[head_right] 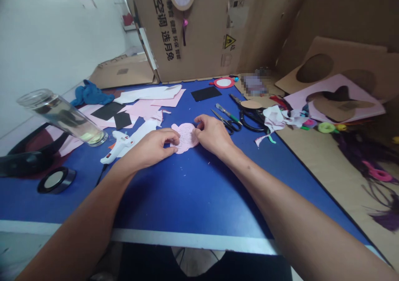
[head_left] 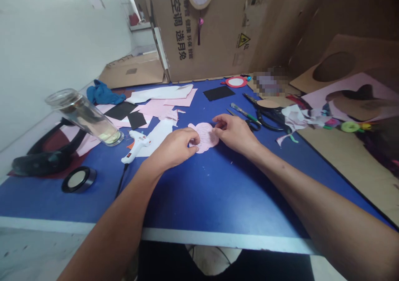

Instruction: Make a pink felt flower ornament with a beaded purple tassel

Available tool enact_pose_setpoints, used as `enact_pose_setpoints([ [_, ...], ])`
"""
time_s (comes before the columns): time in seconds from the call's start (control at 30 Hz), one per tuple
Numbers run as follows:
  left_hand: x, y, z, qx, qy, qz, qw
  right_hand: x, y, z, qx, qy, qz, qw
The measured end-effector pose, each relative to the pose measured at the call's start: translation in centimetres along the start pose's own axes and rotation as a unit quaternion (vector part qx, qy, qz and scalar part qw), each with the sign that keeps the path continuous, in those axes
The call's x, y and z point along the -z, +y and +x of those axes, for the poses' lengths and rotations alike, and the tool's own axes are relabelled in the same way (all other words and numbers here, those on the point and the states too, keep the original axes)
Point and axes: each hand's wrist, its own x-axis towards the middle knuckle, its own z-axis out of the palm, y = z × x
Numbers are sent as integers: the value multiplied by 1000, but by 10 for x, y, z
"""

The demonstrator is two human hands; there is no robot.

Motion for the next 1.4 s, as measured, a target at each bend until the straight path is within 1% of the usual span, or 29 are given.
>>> enact_pose_setpoints([
  [0.23, -4, 2, 1, -8, 12, 22, 1000, 0, 0, 1, -7, 0, 6, 1000],
  [0.43, -5, 4, 1, -1, 25, -22, 999, 1, -1, 0, -4, 0, 2, 1000],
  [0.53, -5, 5, 2, -4, 23, -20, 1000, 2, -2, 0, -3, 3, 0, 1000],
  [0.73, -6, 6, 2, -24, 3, 66, 998, 2, -3, -1, -2, 1, 3, 1000],
  [0.9, -6, 6, 2, -14, 5, 74, 997, 3, -4, -1, -2, 0, -2, 1000],
  [1.17, -8, 9, 1, -24, -6, 154, 988, 4, -5, -2, 1, -3, -11, 1000],
  [1.4, -9, 9, 3, -16, 2, 166, 986, 3, -3, -1, 4, 1, -3, 1000],
])
